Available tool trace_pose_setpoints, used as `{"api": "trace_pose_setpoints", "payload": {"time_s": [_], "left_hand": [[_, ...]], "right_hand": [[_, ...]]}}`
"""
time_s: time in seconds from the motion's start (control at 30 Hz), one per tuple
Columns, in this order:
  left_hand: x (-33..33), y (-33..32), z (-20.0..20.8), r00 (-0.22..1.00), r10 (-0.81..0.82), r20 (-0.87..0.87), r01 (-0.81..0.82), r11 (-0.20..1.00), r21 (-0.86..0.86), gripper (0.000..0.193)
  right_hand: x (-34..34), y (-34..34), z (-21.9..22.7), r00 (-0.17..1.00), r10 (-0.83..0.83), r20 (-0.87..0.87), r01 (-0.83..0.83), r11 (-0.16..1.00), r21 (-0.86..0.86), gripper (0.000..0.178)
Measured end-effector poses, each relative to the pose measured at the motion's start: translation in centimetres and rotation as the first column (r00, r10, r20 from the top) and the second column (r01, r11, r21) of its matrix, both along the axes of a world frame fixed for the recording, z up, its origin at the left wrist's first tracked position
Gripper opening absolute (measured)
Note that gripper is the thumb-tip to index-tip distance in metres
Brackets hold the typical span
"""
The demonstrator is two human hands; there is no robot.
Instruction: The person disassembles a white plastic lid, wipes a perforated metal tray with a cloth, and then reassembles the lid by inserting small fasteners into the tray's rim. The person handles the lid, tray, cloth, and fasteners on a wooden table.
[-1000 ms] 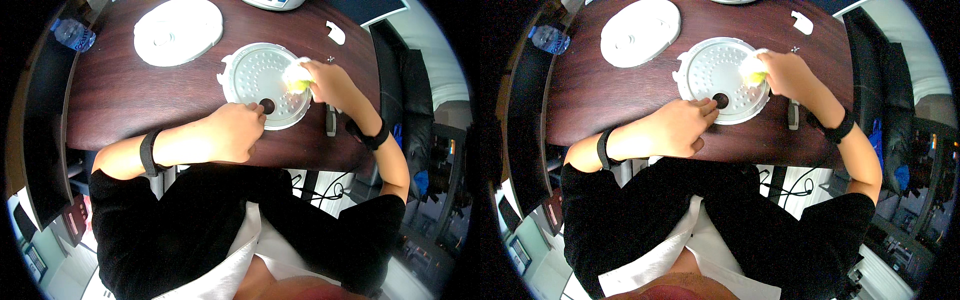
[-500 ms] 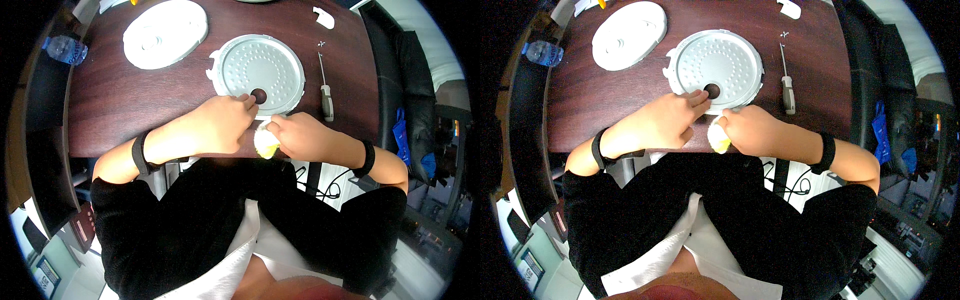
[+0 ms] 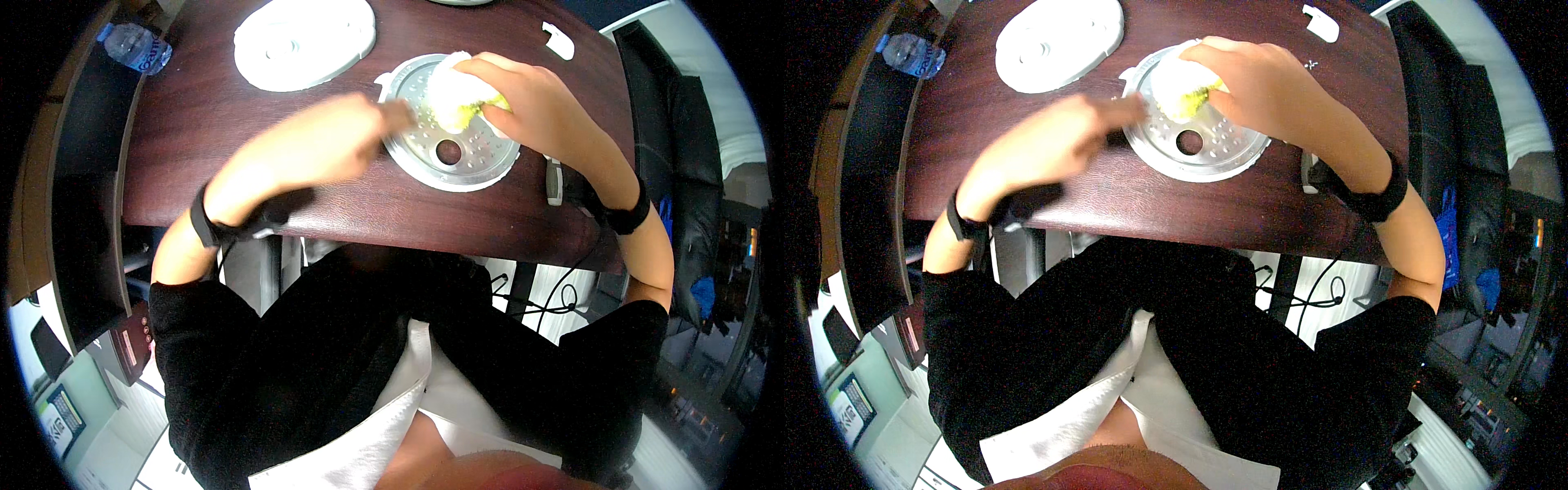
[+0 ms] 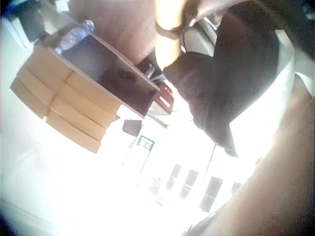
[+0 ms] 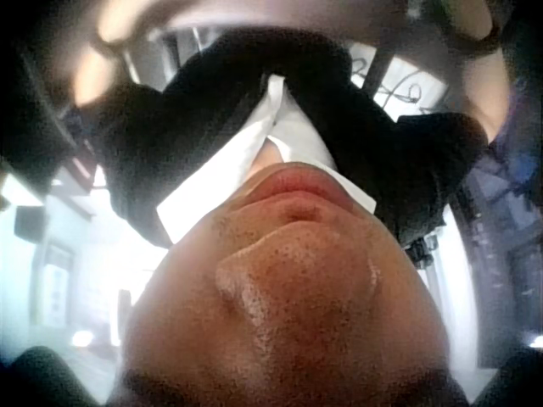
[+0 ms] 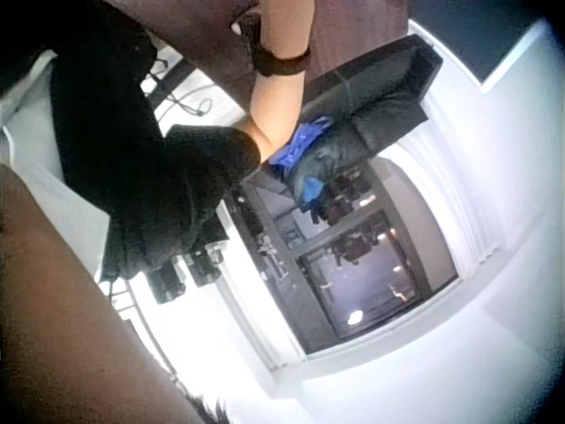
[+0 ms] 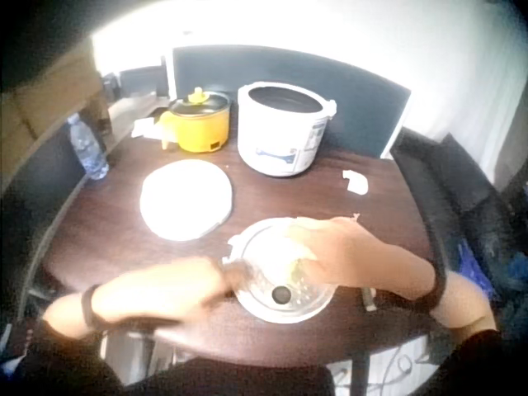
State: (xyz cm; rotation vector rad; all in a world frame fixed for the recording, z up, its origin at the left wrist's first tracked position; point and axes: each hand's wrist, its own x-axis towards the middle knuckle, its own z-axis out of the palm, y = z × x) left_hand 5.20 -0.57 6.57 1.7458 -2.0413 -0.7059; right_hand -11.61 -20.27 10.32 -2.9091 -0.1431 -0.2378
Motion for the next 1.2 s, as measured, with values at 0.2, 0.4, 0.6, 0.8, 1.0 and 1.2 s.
{"api": "trace_pose_setpoints", "payload": {"time_s": [0.2, 0.4, 0.6, 0.8, 1.0, 1.2], "left_hand": [[6.7, -5.8, -1.6, 0.996, -0.017, 0.092, 0.026, 0.994, -0.109, 0.058], [5.5, -8.7, -2.3, 0.961, -0.174, 0.215, 0.177, 0.984, 0.003, 0.044], [5.1, -8.3, -2.7, 0.927, -0.088, 0.364, 0.131, 0.987, -0.093, 0.021], [4.9, -8.7, -2.8, 0.877, -0.045, 0.479, 0.097, 0.992, -0.084, 0.02], [5.0, -9.2, -4.8, 0.9, 0.005, 0.436, 0.103, 0.969, -0.223, 0.018], [5.6, -8.8, -4.7, 0.9, 0.006, 0.437, 0.1, 0.971, -0.218, 0.024]], "right_hand": [[2.2, 1.0, -2.8, 0.994, 0.105, 0.005, -0.105, 0.991, -0.085, 0.035], [4.4, 3.6, -5.6, 0.992, 0.061, -0.115, -0.05, 0.995, 0.09, 0.017], [3.1, 5.0, -7.0, 0.964, 0.26, 0.056, -0.262, 0.965, 0.024, 0.02], [-1.9, 5.4, -5.4, 0.962, 0.232, -0.142, -0.24, 0.97, -0.045, 0.019], [-6.8, 3.7, -5.1, 0.967, 0.137, -0.216, -0.167, 0.978, -0.127, 0.02], [-9.0, 1.0, -4.0, 0.973, -0.061, -0.222, 0.003, 0.968, -0.25, 0.023]]}}
